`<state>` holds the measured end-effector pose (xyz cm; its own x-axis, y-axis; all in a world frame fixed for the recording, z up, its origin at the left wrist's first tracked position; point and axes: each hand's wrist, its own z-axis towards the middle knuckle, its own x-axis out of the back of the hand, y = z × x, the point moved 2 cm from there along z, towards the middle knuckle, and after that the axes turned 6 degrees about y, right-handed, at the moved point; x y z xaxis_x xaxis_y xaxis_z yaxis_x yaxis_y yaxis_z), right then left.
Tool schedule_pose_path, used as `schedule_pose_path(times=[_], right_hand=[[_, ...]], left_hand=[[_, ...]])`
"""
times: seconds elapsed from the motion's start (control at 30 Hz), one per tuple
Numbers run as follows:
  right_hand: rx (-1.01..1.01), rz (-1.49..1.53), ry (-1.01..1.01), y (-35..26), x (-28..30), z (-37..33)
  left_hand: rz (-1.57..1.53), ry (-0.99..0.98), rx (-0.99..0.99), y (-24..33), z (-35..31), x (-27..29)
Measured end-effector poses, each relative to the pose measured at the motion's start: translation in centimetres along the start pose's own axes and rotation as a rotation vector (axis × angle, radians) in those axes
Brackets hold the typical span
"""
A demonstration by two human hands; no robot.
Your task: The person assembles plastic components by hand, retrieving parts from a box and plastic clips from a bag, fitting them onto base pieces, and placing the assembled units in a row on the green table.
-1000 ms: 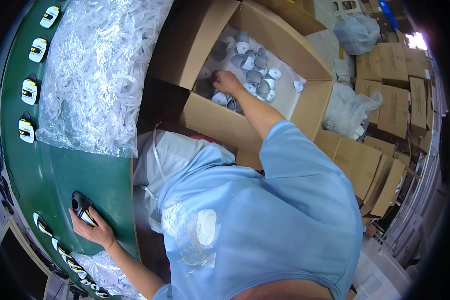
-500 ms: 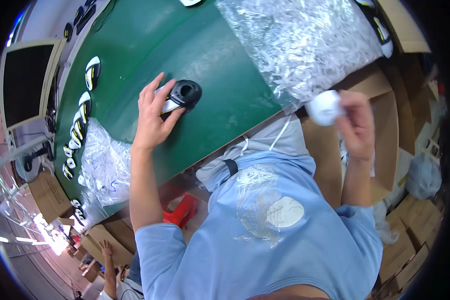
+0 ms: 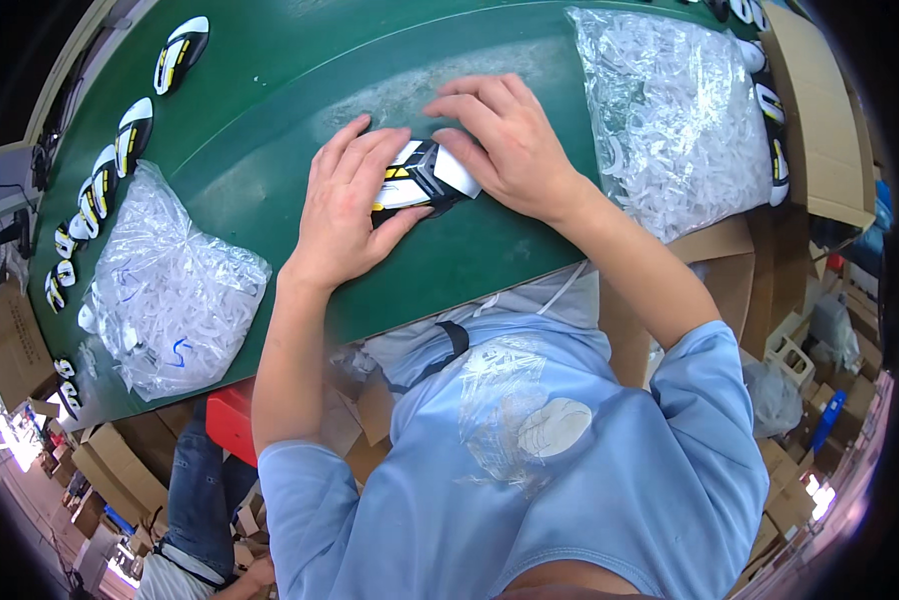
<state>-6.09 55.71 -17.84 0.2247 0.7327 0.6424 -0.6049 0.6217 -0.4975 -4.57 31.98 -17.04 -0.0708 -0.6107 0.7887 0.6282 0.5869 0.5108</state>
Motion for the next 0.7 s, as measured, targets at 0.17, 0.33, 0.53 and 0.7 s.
schedule_pose_path(times=[0.17,0.33,0.53,0.7], right_hand=[[0.059,0.165,-0.294,-0.5,3.7,0.0],[0.061,0.160,-0.430,0.4,3.7,0.5],[0.013,0.224,-0.378,0.3,3.1,0.6],[0.026,0.105,-0.243,-0.5,1.7,-0.6]], left_hand=[[-0.020,0.035,0.019,0.1,0.0,-0.2],[-0.017,0.024,0.018,0.0,-0.2,-0.2],[-0.041,0.030,0.003,0.2,0.0,-0.2],[-0.049,0.054,0.026,-0.1,-0.1,-0.3]])
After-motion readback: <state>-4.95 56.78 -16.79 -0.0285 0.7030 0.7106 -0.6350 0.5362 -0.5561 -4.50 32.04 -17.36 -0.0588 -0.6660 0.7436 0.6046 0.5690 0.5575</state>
